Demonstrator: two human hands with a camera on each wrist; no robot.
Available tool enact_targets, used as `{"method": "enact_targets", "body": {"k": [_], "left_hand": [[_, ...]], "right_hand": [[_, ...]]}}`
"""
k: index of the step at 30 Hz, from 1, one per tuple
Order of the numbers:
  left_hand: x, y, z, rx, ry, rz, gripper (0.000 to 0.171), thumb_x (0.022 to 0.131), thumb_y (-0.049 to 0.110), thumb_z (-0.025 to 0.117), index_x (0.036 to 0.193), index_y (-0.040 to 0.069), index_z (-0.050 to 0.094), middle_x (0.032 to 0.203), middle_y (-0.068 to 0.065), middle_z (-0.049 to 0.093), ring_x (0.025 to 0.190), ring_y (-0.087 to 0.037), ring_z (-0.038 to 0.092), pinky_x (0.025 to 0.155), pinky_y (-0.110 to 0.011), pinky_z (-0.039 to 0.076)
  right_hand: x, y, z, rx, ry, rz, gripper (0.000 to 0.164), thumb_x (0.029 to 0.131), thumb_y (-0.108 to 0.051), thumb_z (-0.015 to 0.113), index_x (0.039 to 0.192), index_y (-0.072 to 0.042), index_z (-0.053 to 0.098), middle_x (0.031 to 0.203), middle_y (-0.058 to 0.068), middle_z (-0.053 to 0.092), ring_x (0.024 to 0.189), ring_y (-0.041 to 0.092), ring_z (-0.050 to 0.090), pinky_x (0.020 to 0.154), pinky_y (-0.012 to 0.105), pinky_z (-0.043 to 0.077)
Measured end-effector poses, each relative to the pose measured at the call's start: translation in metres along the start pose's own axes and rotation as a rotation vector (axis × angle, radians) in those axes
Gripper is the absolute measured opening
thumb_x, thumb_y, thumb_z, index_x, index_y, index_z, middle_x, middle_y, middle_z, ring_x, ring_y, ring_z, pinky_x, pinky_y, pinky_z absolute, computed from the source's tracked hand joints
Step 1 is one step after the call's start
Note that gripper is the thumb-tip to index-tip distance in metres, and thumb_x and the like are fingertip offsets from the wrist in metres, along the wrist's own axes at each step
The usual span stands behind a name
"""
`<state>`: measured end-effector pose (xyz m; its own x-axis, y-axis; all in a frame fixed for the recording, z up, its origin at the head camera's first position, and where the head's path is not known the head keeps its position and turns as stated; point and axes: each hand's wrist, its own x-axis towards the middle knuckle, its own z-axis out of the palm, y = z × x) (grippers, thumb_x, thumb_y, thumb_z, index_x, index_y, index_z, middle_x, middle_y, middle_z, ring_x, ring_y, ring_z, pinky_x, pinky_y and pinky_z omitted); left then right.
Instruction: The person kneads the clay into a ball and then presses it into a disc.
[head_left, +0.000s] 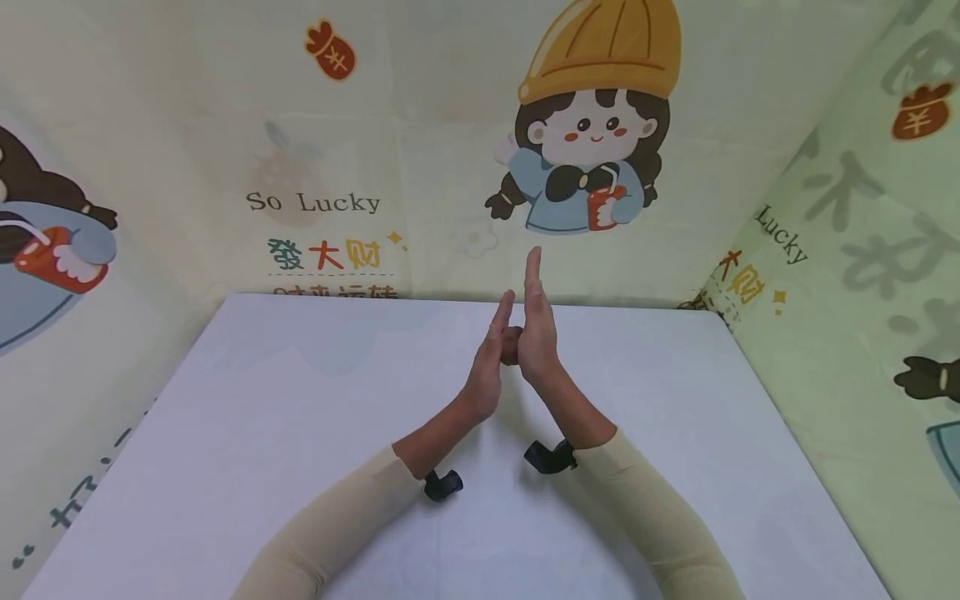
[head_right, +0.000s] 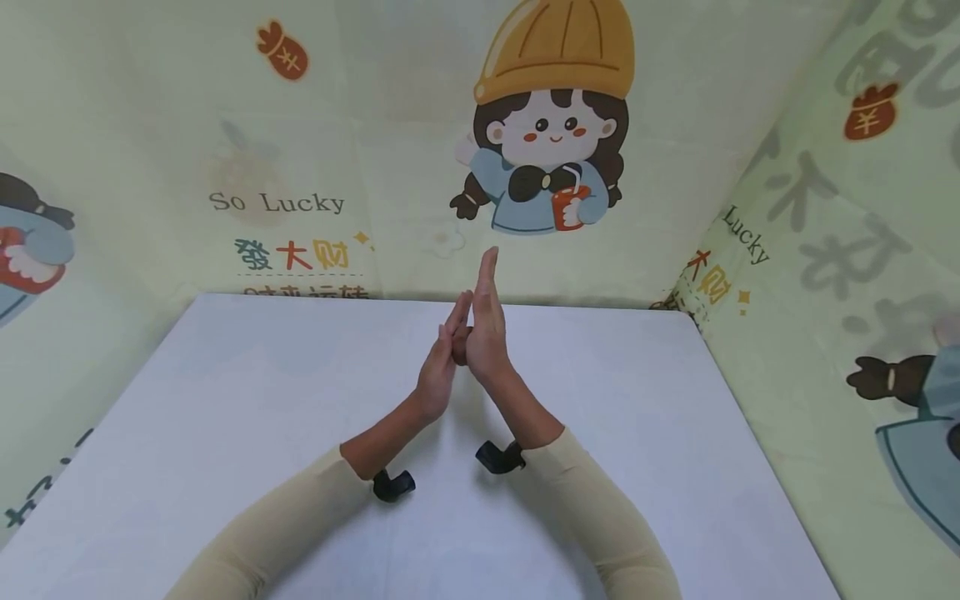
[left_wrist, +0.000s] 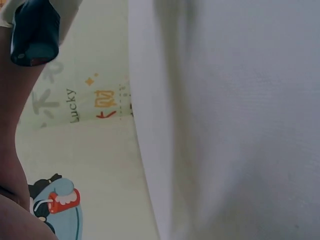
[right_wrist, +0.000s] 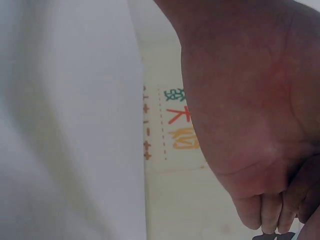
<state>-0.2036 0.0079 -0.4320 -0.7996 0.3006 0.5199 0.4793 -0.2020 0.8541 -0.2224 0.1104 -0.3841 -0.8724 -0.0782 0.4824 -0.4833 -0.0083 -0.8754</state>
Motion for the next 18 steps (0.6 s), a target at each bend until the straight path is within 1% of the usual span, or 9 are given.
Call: {"method": "enact_targets", "body": {"k": [3, 6, 8, 9, 10, 12, 14, 16, 18], "left_hand": [[-0.001, 0.003, 0.002, -0.034, 0.003, -0.004, 0.062, 0.114, 0.030, 0.008, 0.167, 0.000, 0.011, 0.077, -0.008, 0.039, 0.085, -0.020, 0.040, 0.090, -0.035, 0.035], [-0.002, 0.007, 0.004, -0.070, 0.007, -0.011, 0.062, 0.114, 0.031, 0.008, 0.167, 0.000, 0.011, 0.087, -0.010, 0.040, 0.109, -0.020, 0.042, 0.105, -0.039, 0.029], [-0.002, 0.009, 0.005, -0.087, 0.009, -0.012, 0.063, 0.114, 0.033, 0.008, 0.168, 0.000, 0.009, 0.115, -0.014, 0.054, 0.133, -0.019, 0.036, 0.116, -0.041, 0.023], [-0.002, 0.010, 0.006, -0.095, 0.009, -0.010, 0.063, 0.114, 0.033, 0.008, 0.168, 0.000, 0.008, 0.135, -0.015, 0.052, 0.142, -0.019, 0.032, 0.120, -0.042, 0.020], [-0.002, 0.011, 0.006, -0.101, 0.009, -0.009, 0.063, 0.114, 0.034, 0.007, 0.168, 0.000, 0.007, 0.155, -0.014, 0.042, 0.149, -0.018, 0.024, 0.122, -0.043, 0.017], [-0.002, 0.014, 0.007, -0.112, 0.013, -0.004, 0.063, 0.114, 0.033, 0.007, 0.167, 0.000, 0.005, 0.174, -0.010, 0.015, 0.155, -0.019, 0.016, 0.124, -0.044, 0.013], [-0.002, 0.018, 0.007, -0.118, 0.023, -0.005, 0.063, 0.113, 0.033, 0.006, 0.168, 0.001, 0.004, 0.176, -0.008, 0.005, 0.156, -0.017, 0.013, 0.125, -0.042, 0.014], [-0.001, 0.021, 0.007, -0.122, 0.043, -0.005, 0.063, 0.113, 0.034, 0.006, 0.168, 0.002, 0.005, 0.174, -0.013, 0.014, 0.149, -0.014, 0.024, 0.120, -0.038, 0.021], [0.001, 0.024, 0.006, -0.115, 0.070, -0.001, 0.063, 0.113, 0.034, 0.007, 0.168, 0.002, 0.006, 0.168, -0.018, 0.026, 0.131, -0.010, 0.039, 0.110, -0.032, 0.031]], "right_hand": [[0.001, 0.000, -0.003, -0.002, 0.000, 0.018, 0.062, 0.113, -0.036, 0.015, 0.170, -0.017, 0.002, 0.177, -0.005, -0.001, 0.154, 0.007, 0.013, 0.114, 0.039, 0.025], [0.003, 0.002, -0.006, 0.007, -0.005, 0.030, 0.061, 0.113, -0.035, 0.014, 0.170, -0.017, 0.002, 0.177, -0.004, -0.001, 0.154, 0.007, 0.013, 0.113, 0.040, 0.026], [0.004, 0.004, -0.007, 0.021, -0.016, 0.032, 0.061, 0.113, -0.035, 0.013, 0.170, -0.015, 0.002, 0.177, -0.004, -0.002, 0.156, 0.007, 0.008, 0.118, 0.040, 0.020], [0.004, 0.005, -0.008, 0.026, -0.023, 0.034, 0.061, 0.113, -0.035, 0.013, 0.170, -0.014, 0.002, 0.177, -0.004, -0.002, 0.157, 0.007, 0.005, 0.122, 0.040, 0.015], [0.005, 0.006, -0.008, 0.041, -0.029, 0.034, 0.062, 0.113, -0.036, 0.013, 0.170, -0.013, 0.002, 0.177, -0.002, -0.002, 0.158, 0.008, 0.002, 0.124, 0.041, 0.012], [0.005, 0.007, -0.009, 0.061, -0.048, 0.036, 0.063, 0.113, -0.037, 0.013, 0.169, -0.012, 0.002, 0.176, -0.002, -0.003, 0.158, 0.008, -0.003, 0.126, 0.041, 0.001], [0.005, 0.009, -0.008, 0.087, -0.071, 0.043, 0.063, 0.113, -0.039, 0.012, 0.169, -0.012, 0.002, 0.176, -0.002, -0.003, 0.159, 0.009, -0.005, 0.126, 0.043, -0.002], [0.004, 0.010, -0.008, 0.112, -0.095, 0.045, 0.064, 0.113, -0.040, 0.012, 0.169, -0.012, 0.002, 0.176, -0.003, -0.003, 0.159, 0.011, -0.006, 0.126, 0.044, -0.003], [0.003, 0.012, -0.006, 0.132, -0.119, 0.049, 0.065, 0.113, -0.042, 0.011, 0.169, -0.011, 0.001, 0.176, -0.003, -0.004, 0.159, 0.011, -0.007, 0.125, 0.046, -0.005]]}}
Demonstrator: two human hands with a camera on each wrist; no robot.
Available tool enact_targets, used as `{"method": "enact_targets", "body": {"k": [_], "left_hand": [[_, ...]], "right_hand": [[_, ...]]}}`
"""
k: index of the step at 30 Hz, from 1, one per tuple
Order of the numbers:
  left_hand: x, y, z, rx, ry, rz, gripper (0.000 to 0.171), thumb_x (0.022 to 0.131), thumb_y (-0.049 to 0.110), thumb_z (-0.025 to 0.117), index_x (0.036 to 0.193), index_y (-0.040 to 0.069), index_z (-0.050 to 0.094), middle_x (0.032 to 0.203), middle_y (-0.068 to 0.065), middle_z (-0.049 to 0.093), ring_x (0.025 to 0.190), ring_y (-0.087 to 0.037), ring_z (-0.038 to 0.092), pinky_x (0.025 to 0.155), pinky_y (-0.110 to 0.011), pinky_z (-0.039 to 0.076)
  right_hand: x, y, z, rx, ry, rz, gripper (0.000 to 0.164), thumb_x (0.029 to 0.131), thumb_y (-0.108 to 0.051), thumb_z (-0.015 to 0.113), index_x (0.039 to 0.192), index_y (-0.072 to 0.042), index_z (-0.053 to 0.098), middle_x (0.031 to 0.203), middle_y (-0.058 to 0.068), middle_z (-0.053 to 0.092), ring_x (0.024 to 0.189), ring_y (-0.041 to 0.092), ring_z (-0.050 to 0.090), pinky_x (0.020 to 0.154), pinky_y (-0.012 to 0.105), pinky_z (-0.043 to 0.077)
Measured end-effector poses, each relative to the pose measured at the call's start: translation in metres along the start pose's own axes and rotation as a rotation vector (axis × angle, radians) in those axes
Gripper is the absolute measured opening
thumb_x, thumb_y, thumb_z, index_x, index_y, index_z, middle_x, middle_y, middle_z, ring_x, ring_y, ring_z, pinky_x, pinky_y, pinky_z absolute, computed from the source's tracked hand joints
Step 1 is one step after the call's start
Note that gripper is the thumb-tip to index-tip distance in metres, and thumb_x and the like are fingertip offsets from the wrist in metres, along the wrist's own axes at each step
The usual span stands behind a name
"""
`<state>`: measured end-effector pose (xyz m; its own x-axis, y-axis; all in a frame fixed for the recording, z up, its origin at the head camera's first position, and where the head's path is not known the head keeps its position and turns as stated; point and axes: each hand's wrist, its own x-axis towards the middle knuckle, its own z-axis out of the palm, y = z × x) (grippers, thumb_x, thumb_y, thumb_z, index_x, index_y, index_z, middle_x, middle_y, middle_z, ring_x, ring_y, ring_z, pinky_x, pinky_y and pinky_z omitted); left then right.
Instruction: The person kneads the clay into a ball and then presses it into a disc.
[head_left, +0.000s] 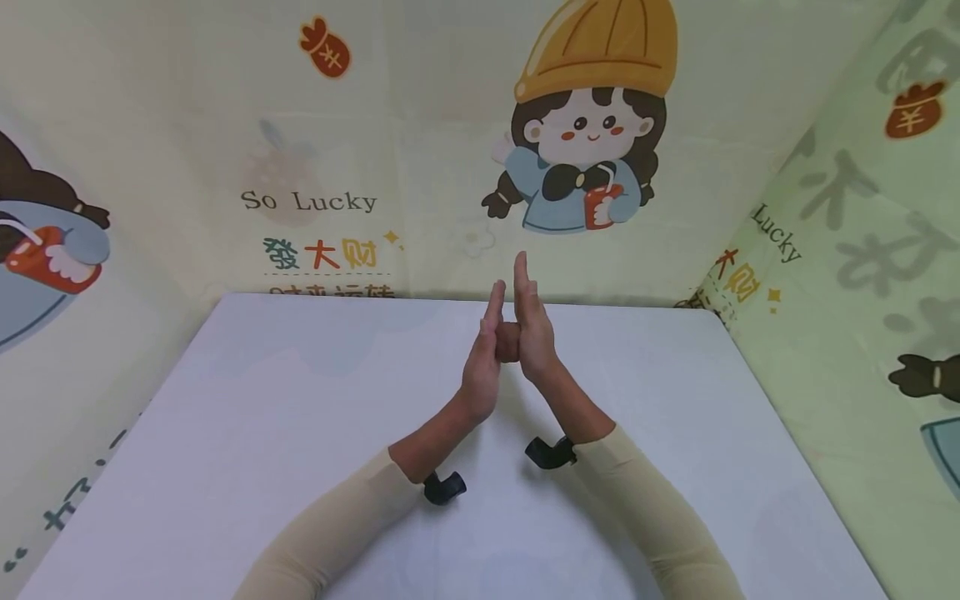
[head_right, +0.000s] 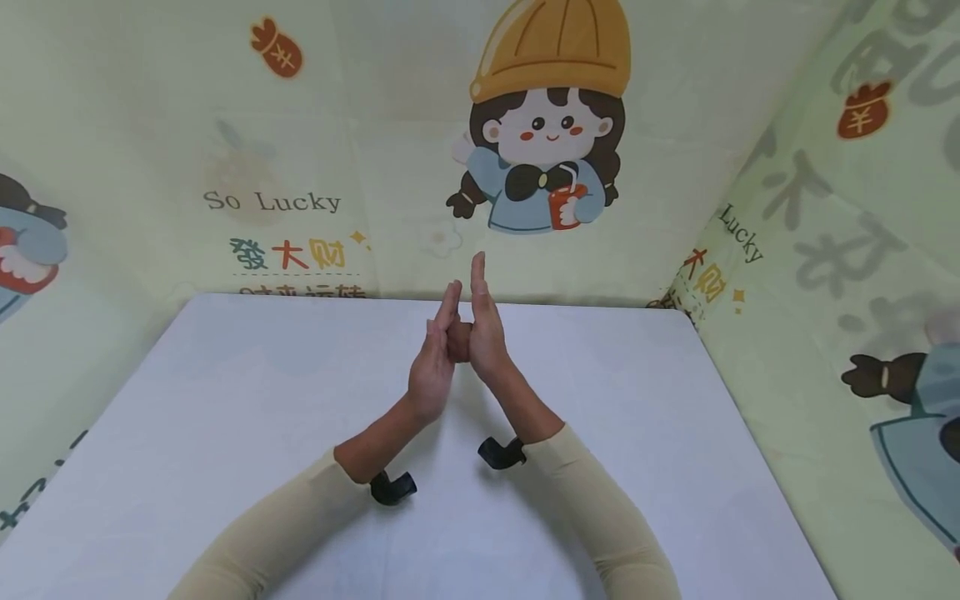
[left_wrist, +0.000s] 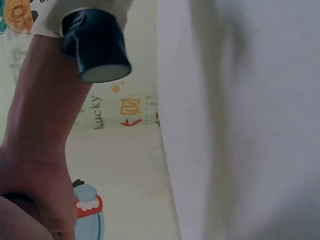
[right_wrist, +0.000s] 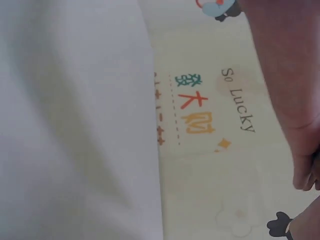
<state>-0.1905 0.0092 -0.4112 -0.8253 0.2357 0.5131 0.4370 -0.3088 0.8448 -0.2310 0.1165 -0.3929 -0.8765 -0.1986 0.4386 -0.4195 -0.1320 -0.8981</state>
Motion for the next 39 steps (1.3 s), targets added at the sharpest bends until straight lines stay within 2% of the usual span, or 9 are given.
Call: {"method": "enact_targets", "body": {"k": [3, 8, 10, 15, 19, 24, 26, 32, 39], "left_hand": [[0.002, 0.002, 0.000, -0.004, 0.031, 0.021, 0.063, 0.113, 0.034, 0.008, 0.168, 0.002, 0.007, 0.166, -0.019, 0.029, 0.097, -0.014, 0.040, 0.096, -0.029, 0.034], [0.004, 0.001, -0.001, -0.014, 0.061, 0.048, 0.063, 0.112, 0.031, 0.008, 0.168, 0.002, 0.005, 0.176, -0.005, 0.006, 0.144, -0.018, 0.032, 0.118, -0.037, 0.021], [0.004, 0.001, -0.002, -0.013, 0.078, 0.050, 0.063, 0.112, 0.030, 0.009, 0.168, 0.002, 0.005, 0.177, -0.004, 0.004, 0.157, -0.016, 0.012, 0.124, -0.042, 0.013], [0.006, 0.002, -0.004, -0.001, 0.123, 0.042, 0.064, 0.112, 0.030, 0.013, 0.168, 0.002, 0.006, 0.176, -0.007, 0.004, 0.159, -0.013, 0.006, 0.126, -0.043, 0.006], [0.010, 0.003, -0.006, 0.004, 0.148, 0.042, 0.063, 0.112, 0.030, 0.013, 0.168, 0.002, 0.005, 0.176, -0.007, 0.005, 0.160, -0.013, 0.003, 0.127, -0.040, 0.003], [0.015, 0.004, -0.010, 0.030, 0.198, 0.015, 0.064, 0.113, 0.034, 0.014, 0.169, 0.004, 0.006, 0.176, -0.007, 0.006, 0.159, -0.013, 0.002, 0.126, -0.044, 0.003], [0.017, 0.004, -0.011, 0.038, 0.219, -0.005, 0.064, 0.113, 0.035, 0.014, 0.169, 0.005, 0.007, 0.176, -0.006, 0.005, 0.159, -0.013, 0.002, 0.126, -0.045, 0.003], [0.021, 0.000, -0.015, 0.055, 0.287, -0.068, 0.063, 0.113, 0.037, 0.016, 0.170, 0.009, 0.009, 0.176, -0.001, 0.007, 0.159, -0.016, 0.011, 0.125, -0.047, 0.012], [0.028, -0.006, -0.026, 0.105, 0.301, -0.086, 0.063, 0.114, 0.038, 0.017, 0.169, 0.008, 0.011, 0.176, -0.006, 0.008, 0.159, -0.014, 0.008, 0.126, -0.044, 0.007]], "right_hand": [[-0.002, 0.003, 0.002, 0.032, -0.024, -0.004, 0.067, 0.113, -0.043, 0.011, 0.169, -0.007, 0.000, 0.176, -0.003, -0.004, 0.158, 0.008, -0.006, 0.125, 0.045, -0.006], [-0.007, 0.008, 0.006, 0.064, -0.017, 0.010, 0.071, 0.114, -0.049, 0.013, 0.168, -0.004, 0.003, 0.172, 0.000, 0.022, 0.124, -0.001, 0.044, 0.122, 0.034, 0.012], [-0.009, 0.010, 0.008, 0.075, -0.014, 0.014, 0.073, 0.113, -0.051, 0.014, 0.168, -0.004, 0.004, 0.132, 0.014, 0.066, 0.083, 0.001, 0.049, 0.105, 0.025, 0.033], [-0.014, 0.014, 0.013, 0.089, -0.028, 0.000, 0.071, 0.113, -0.051, 0.012, 0.169, -0.006, 0.006, 0.070, 0.020, 0.036, 0.057, 0.006, 0.034, 0.068, 0.021, 0.035], [-0.018, 0.019, 0.016, 0.047, -0.016, -0.029, 0.071, 0.114, -0.050, 0.012, 0.168, -0.005, 0.008, 0.130, 0.019, 0.058, 0.090, 0.001, 0.047, 0.109, 0.022, 0.028], [-0.024, 0.021, 0.022, 0.017, -0.030, -0.068, 0.068, 0.115, -0.046, 0.013, 0.167, -0.002, 0.009, 0.080, 0.007, 0.061, 0.085, 0.004, 0.048, 0.097, 0.025, 0.037], [-0.027, 0.022, 0.025, 0.004, -0.037, -0.085, 0.066, 0.116, -0.043, 0.012, 0.167, -0.002, 0.009, 0.059, 0.003, 0.035, 0.069, 0.010, 0.038, 0.083, 0.025, 0.038], [-0.036, 0.019, 0.028, -0.075, -0.054, -0.099, 0.071, 0.114, -0.051, 0.014, 0.169, -0.006, 0.005, 0.099, 0.007, 0.060, 0.077, 0.012, 0.046, 0.081, 0.026, 0.042], [-0.043, 0.011, 0.032, -0.158, -0.075, -0.168, 0.071, 0.115, -0.050, 0.014, 0.168, -0.006, 0.001, 0.161, 0.015, 0.038, 0.123, 0.016, 0.046, 0.110, 0.038, 0.034]]}}
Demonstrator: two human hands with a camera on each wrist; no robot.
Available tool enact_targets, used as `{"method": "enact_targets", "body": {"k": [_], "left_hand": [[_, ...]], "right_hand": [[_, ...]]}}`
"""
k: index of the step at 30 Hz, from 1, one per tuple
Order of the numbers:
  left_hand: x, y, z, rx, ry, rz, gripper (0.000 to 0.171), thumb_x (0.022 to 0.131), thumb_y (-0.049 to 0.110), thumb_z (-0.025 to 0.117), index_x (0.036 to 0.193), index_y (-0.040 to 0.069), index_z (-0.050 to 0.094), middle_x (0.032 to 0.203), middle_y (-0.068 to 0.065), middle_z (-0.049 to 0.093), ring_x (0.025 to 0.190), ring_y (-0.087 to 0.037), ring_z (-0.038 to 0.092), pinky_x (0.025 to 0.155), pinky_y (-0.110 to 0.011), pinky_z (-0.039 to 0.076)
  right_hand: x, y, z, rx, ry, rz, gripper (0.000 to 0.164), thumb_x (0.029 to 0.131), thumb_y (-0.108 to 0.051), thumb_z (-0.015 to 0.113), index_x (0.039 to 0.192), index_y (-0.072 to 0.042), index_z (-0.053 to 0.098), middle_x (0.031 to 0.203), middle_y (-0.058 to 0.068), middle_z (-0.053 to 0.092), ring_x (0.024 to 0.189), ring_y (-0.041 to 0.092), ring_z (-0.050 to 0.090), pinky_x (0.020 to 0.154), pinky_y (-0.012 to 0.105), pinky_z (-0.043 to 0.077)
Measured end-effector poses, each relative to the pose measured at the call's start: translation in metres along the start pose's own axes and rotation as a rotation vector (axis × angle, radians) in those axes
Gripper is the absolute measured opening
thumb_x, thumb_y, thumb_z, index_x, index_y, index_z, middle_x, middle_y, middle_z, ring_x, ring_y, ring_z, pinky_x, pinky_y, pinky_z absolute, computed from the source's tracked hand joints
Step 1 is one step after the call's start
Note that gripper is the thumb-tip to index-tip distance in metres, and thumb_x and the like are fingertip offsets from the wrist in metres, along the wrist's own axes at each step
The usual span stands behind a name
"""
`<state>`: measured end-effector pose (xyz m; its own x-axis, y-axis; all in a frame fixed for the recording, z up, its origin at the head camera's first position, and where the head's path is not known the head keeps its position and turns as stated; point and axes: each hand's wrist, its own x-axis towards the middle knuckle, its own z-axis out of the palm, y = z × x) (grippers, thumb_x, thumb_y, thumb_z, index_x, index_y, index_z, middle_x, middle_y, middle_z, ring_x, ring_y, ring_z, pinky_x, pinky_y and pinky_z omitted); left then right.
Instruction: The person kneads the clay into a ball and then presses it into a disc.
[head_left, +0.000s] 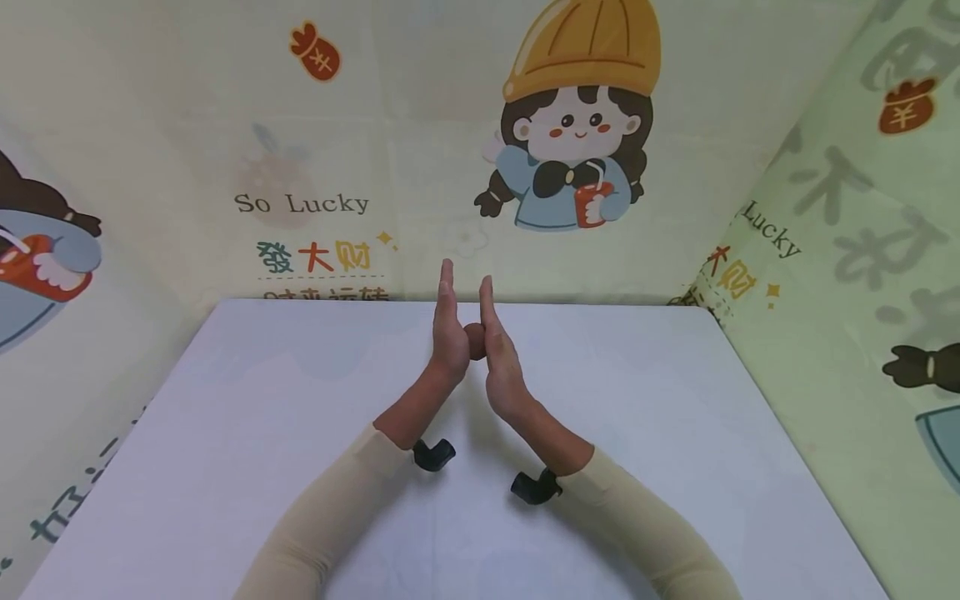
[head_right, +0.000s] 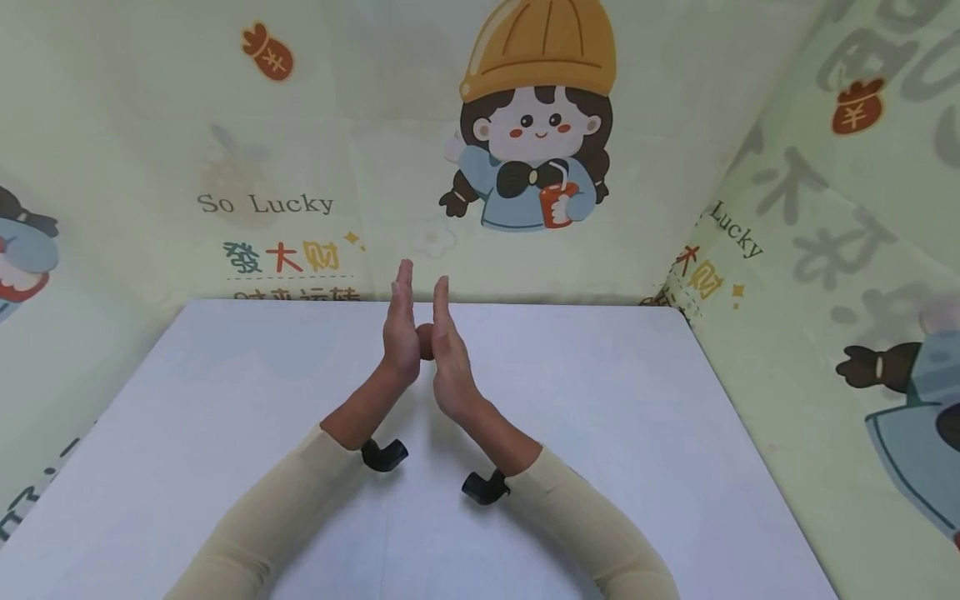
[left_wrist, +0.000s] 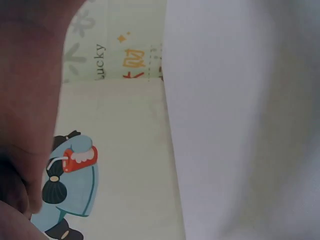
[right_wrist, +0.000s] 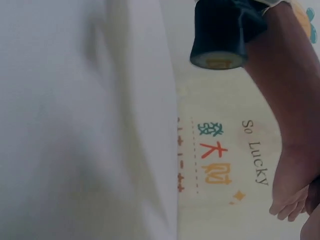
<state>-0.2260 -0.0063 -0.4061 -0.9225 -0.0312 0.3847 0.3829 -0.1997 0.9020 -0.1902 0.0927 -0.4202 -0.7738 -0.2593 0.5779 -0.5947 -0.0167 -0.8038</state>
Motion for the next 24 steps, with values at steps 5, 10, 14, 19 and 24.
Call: {"method": "enact_targets", "body": {"k": [5, 10, 14, 19, 24], "left_hand": [[0.001, -0.006, -0.004, 0.035, -0.032, 0.002, 0.064, 0.113, 0.041, 0.016, 0.170, 0.013, 0.013, 0.176, -0.002, 0.008, 0.159, -0.011, 0.004, 0.126, -0.045, 0.003], [-0.002, -0.011, -0.005, 0.060, -0.082, 0.024, 0.064, 0.111, 0.039, 0.015, 0.170, 0.014, 0.011, 0.177, -0.001, 0.003, 0.159, -0.012, 0.000, 0.126, -0.050, 0.002], [-0.006, -0.013, -0.004, 0.059, -0.127, 0.027, 0.064, 0.111, 0.039, 0.014, 0.171, 0.015, 0.009, 0.177, 0.000, 0.001, 0.151, -0.008, 0.019, 0.123, -0.043, 0.011], [-0.013, -0.018, -0.002, 0.019, -0.212, 0.000, 0.062, 0.112, 0.040, 0.011, 0.171, 0.022, 0.008, 0.104, -0.010, 0.067, 0.064, -0.010, 0.043, 0.066, -0.027, 0.039], [-0.018, -0.020, 0.000, 0.044, -0.252, 0.063, 0.061, 0.113, 0.034, 0.011, 0.171, 0.015, 0.008, 0.100, -0.008, 0.065, 0.050, -0.013, 0.032, 0.050, -0.026, 0.031]], "right_hand": [[0.000, -0.006, 0.002, -0.010, 0.014, -0.047, 0.072, 0.114, -0.052, 0.014, 0.168, -0.006, 0.003, 0.176, 0.008, 0.006, 0.134, 0.014, 0.037, 0.113, 0.037, 0.029], [0.000, -0.007, 0.002, -0.019, 0.029, -0.051, 0.079, 0.111, -0.060, 0.016, 0.169, -0.007, 0.003, 0.177, 0.004, -0.001, 0.115, 0.012, 0.043, 0.102, 0.032, 0.035], [0.000, -0.008, 0.001, -0.020, 0.034, -0.046, 0.079, 0.111, -0.060, 0.018, 0.169, -0.009, 0.002, 0.177, 0.002, -0.003, 0.127, 0.009, 0.042, 0.110, 0.033, 0.031], [0.003, -0.006, -0.001, -0.021, 0.040, -0.013, 0.081, 0.110, -0.064, 0.018, 0.169, -0.012, -0.001, 0.176, -0.001, -0.005, 0.102, 0.010, 0.047, 0.088, 0.032, 0.040], [0.006, -0.003, -0.002, -0.045, 0.037, 0.008, 0.080, 0.111, -0.061, 0.017, 0.168, -0.009, -0.004, 0.176, -0.003, -0.008, 0.154, 0.013, 0.020, 0.116, 0.042, 0.029]]}}
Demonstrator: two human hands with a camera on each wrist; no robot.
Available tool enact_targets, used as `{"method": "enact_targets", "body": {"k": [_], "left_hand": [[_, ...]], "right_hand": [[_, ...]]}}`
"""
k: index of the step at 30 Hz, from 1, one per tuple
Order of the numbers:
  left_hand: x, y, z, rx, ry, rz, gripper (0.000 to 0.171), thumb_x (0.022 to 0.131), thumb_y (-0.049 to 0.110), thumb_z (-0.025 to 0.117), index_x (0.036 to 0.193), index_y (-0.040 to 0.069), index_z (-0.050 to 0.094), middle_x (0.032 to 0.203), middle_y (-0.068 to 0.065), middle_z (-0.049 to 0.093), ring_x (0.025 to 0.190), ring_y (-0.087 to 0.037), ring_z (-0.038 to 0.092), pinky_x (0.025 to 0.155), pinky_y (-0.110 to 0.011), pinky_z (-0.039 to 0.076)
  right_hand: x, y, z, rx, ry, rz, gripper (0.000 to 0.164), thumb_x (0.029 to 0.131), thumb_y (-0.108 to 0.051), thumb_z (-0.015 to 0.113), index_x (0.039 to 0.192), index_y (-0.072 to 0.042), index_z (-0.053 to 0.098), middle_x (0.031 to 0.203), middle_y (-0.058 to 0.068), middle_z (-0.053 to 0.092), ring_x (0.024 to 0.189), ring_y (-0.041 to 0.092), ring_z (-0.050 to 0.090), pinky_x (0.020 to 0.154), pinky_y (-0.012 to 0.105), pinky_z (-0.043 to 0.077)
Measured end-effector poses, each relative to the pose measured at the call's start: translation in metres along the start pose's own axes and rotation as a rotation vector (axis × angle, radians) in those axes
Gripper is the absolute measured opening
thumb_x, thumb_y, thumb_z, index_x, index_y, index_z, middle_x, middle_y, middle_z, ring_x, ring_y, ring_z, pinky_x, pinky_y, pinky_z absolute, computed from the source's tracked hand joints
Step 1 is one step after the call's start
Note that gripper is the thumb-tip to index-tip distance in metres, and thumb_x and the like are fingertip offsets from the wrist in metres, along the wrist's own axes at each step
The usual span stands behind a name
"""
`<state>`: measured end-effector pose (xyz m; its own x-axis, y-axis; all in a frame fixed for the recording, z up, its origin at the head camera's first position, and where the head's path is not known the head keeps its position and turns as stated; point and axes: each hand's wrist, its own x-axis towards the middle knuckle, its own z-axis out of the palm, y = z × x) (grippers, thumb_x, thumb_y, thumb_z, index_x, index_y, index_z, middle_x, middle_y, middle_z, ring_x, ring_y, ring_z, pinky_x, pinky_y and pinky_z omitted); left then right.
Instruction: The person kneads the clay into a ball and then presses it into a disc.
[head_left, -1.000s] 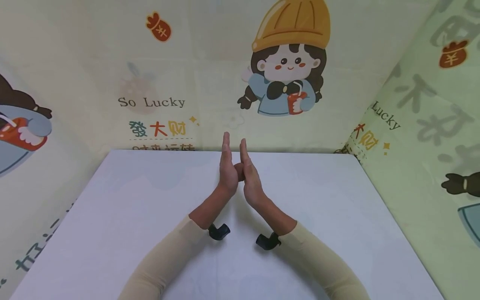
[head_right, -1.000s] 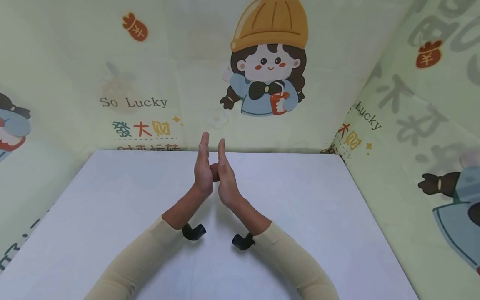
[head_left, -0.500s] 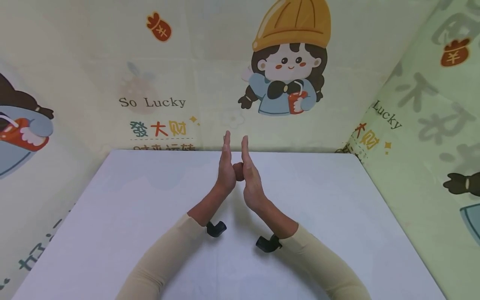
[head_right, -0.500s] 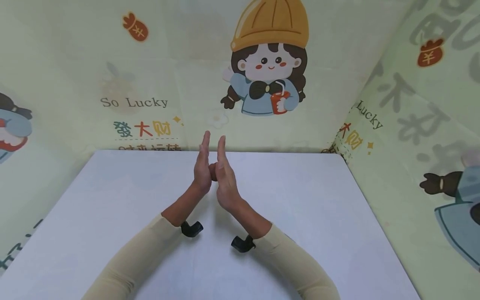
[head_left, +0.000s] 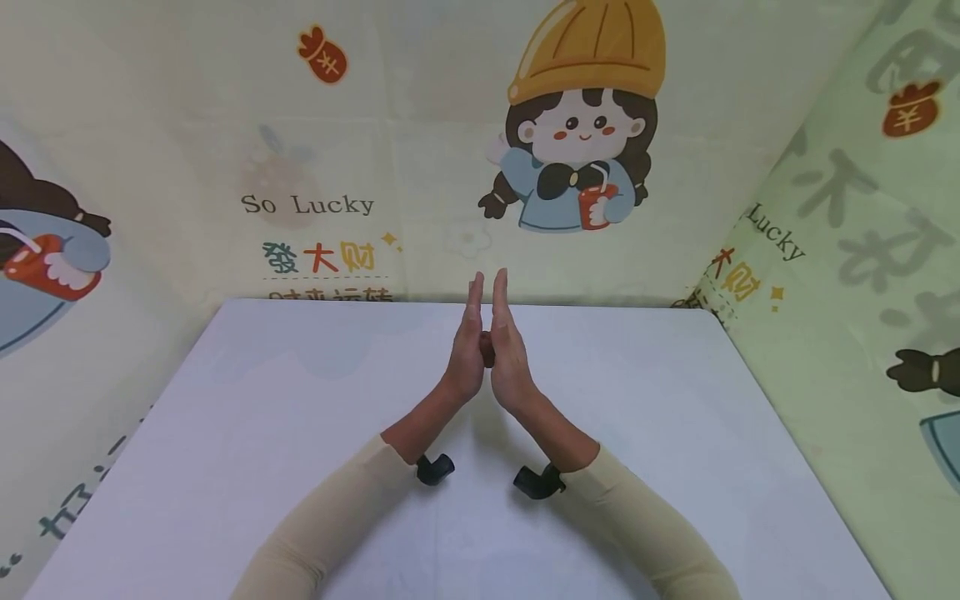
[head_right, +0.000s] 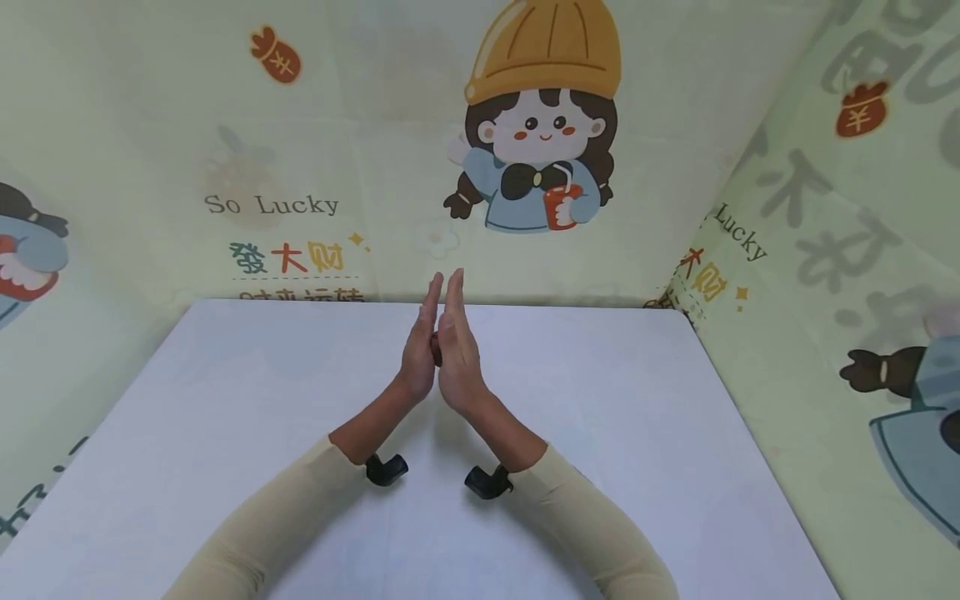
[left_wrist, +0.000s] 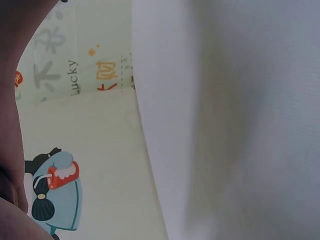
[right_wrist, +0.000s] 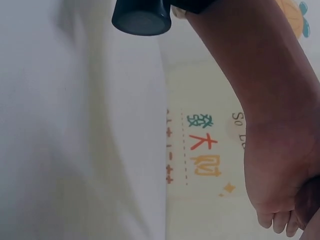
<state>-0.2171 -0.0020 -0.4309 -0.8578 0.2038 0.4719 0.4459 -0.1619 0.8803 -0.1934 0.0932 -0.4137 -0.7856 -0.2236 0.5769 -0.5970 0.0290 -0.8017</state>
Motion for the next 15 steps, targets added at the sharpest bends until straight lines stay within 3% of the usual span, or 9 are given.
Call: {"method": "enact_targets", "body": {"k": [1, 2, 4, 7, 9, 11, 12, 14, 15], "left_hand": [[-0.0004, 0.0000, 0.0006, 0.018, 0.001, 0.017, 0.060, 0.113, 0.032, 0.012, 0.170, 0.013, 0.009, 0.127, -0.009, 0.064, 0.051, -0.014, 0.033, 0.051, -0.026, 0.032], [-0.0009, 0.0002, 0.0010, 0.042, 0.003, 0.033, 0.060, 0.114, 0.031, 0.012, 0.170, 0.011, 0.009, 0.151, -0.009, 0.051, 0.054, -0.015, 0.034, 0.054, -0.027, 0.033], [-0.0015, 0.0016, 0.0022, 0.075, 0.004, 0.060, 0.060, 0.113, 0.028, 0.013, 0.169, 0.008, 0.009, 0.175, -0.004, 0.011, 0.065, -0.017, 0.039, 0.063, -0.028, 0.036], [-0.0020, 0.0029, 0.0033, 0.080, -0.004, 0.091, 0.059, 0.113, 0.024, 0.013, 0.169, 0.006, 0.009, 0.176, -0.004, 0.008, 0.108, -0.018, 0.052, 0.095, -0.030, 0.040], [-0.0021, 0.0040, 0.0041, 0.067, -0.009, 0.104, 0.059, 0.113, 0.023, 0.013, 0.169, 0.005, 0.009, 0.176, -0.002, 0.008, 0.140, -0.018, 0.036, 0.114, -0.036, 0.030], [-0.0026, 0.0047, 0.0047, 0.052, -0.013, 0.113, 0.059, 0.113, 0.024, 0.012, 0.169, 0.006, 0.009, 0.176, -0.002, 0.010, 0.144, -0.017, 0.032, 0.117, -0.039, 0.026], [-0.0029, 0.0053, 0.0051, 0.043, -0.017, 0.114, 0.059, 0.113, 0.025, 0.012, 0.169, 0.006, 0.009, 0.176, -0.002, 0.010, 0.138, -0.017, 0.037, 0.114, -0.039, 0.029], [-0.0037, 0.0069, 0.0059, 0.028, -0.018, 0.110, 0.059, 0.113, 0.026, 0.013, 0.169, 0.007, 0.010, 0.176, -0.004, 0.011, 0.125, -0.013, 0.043, 0.105, -0.035, 0.034], [-0.0040, 0.0079, 0.0064, 0.019, -0.019, 0.106, 0.059, 0.114, 0.028, 0.013, 0.169, 0.007, 0.011, 0.176, -0.004, 0.012, 0.124, -0.009, 0.042, 0.105, -0.033, 0.034]], "right_hand": [[0.0004, 0.0002, -0.0003, -0.007, -0.004, 0.005, 0.080, 0.111, -0.060, 0.017, 0.168, -0.008, -0.005, 0.176, -0.004, -0.008, 0.157, 0.013, 0.011, 0.121, 0.044, 0.022], [0.0009, 0.0003, -0.0006, -0.018, -0.007, 0.010, 0.081, 0.111, -0.060, 0.017, 0.168, -0.007, -0.006, 0.176, -0.005, -0.008, 0.159, 0.012, 0.006, 0.124, 0.045, 0.017], [0.0019, 0.0002, -0.0012, -0.038, -0.012, 0.012, 0.082, 0.111, -0.060, 0.017, 0.167, -0.005, -0.007, 0.176, -0.003, -0.008, 0.160, 0.013, 0.000, 0.126, 0.047, 0.009], [0.0037, -0.0004, -0.0024, -0.049, -0.011, 0.007, 0.082, 0.111, -0.060, 0.016, 0.167, -0.004, -0.007, 0.176, -0.001, -0.008, 0.160, 0.015, 0.001, 0.126, 0.047, 0.007], [0.0054, -0.0007, -0.0034, -0.052, -0.008, -0.002, 0.081, 0.112, -0.059, 0.016, 0.167, -0.003, -0.006, 0.176, 0.001, -0.008, 0.160, 0.017, 0.001, 0.126, 0.046, 0.008], [0.0071, -0.0010, -0.0047, -0.052, -0.003, 0.001, 0.082, 0.111, -0.059, 0.016, 0.167, -0.003, -0.005, 0.176, 0.001, -0.007, 0.159, 0.016, 0.004, 0.126, 0.041, 0.011], [0.0081, -0.0013, -0.0055, -0.051, -0.002, 0.004, 0.082, 0.111, -0.060, 0.016, 0.167, -0.004, -0.005, 0.176, 0.002, -0.007, 0.158, 0.014, 0.005, 0.125, 0.037, 0.011], [0.0096, -0.0009, -0.0074, -0.052, 0.002, 0.017, 0.083, 0.110, -0.062, 0.016, 0.168, -0.005, -0.003, 0.176, 0.007, 0.004, 0.145, 0.013, 0.035, 0.115, 0.029, 0.031], [0.0103, -0.0005, -0.0085, -0.049, 0.004, 0.029, 0.083, 0.110, -0.063, 0.016, 0.168, -0.007, -0.003, 0.170, 0.014, 0.025, 0.127, 0.012, 0.051, 0.102, 0.026, 0.040]]}}
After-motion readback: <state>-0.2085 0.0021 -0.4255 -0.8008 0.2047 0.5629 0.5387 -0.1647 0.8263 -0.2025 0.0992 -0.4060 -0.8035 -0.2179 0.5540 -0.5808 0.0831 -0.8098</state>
